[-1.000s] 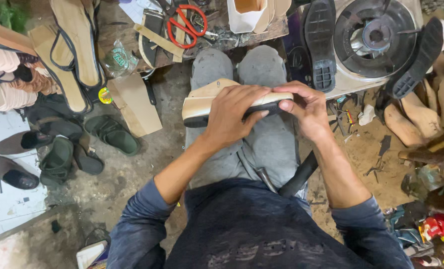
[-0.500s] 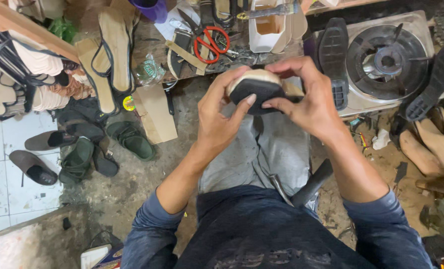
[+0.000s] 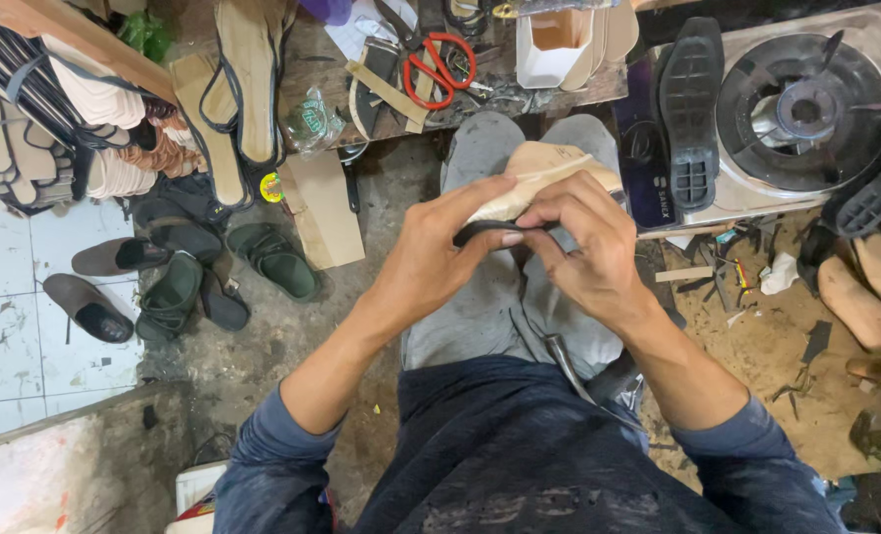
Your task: The person heats a black rubber sole on a gas stove, then presses it onto a beige shoe upper. They use a curved metal tool to press and smooth the edges of the sole to the upper, repeating the process for a second shoe.
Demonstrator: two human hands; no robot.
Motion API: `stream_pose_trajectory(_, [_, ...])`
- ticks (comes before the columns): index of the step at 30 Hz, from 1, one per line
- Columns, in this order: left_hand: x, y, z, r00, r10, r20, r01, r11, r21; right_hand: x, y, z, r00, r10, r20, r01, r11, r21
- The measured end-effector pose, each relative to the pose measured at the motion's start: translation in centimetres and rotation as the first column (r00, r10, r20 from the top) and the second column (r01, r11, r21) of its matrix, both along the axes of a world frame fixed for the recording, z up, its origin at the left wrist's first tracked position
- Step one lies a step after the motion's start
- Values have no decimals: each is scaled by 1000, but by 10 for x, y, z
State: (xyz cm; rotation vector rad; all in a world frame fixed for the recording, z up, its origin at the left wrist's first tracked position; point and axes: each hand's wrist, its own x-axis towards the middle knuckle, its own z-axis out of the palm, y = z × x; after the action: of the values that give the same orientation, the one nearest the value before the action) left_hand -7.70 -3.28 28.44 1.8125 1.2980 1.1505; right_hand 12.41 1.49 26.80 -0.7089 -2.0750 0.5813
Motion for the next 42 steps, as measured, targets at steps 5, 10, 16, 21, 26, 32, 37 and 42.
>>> stream_pose_trajectory(5, [4,-2,-6,1000,24,18,-26,996,86,0,-1,-2,998,-20,-53,17,998,-55])
stream_pose_trajectory(10, [4,-3,-14,997,49,60,-54,996,69,-1,0,-9,991,-67,-115,58,995,-81])
stream_pose_trajectory(16, [-2,-9,-19,989,114,90,-113,993,-16,4,9,-27,997,-36,-66,34,999,-41])
stream_pose_trajectory(21, [5,-9,-27,987,155,30,-155,988,11,6,6,-43,1000,-3,-15,1,992,-122])
stream_pose_trajectory(26, [4,-8,-39,982,175,72,-176,984,1,5,5,-49,999,-46,-7,44,978,-205])
stream_pose_trajectory(32, [-12,-5,-64,975,186,125,-180,982,-55,-11,16,-49,992,-130,10,127,949,-288])
stream_pose_trajectory(37, [-33,7,-89,918,161,361,-76,968,-238,-6,30,-50,966,-51,254,59,998,-24])
stream_pose_trajectory(42, [-46,7,-89,990,134,37,-127,980,-153,10,36,-62,941,8,338,-36,996,76])
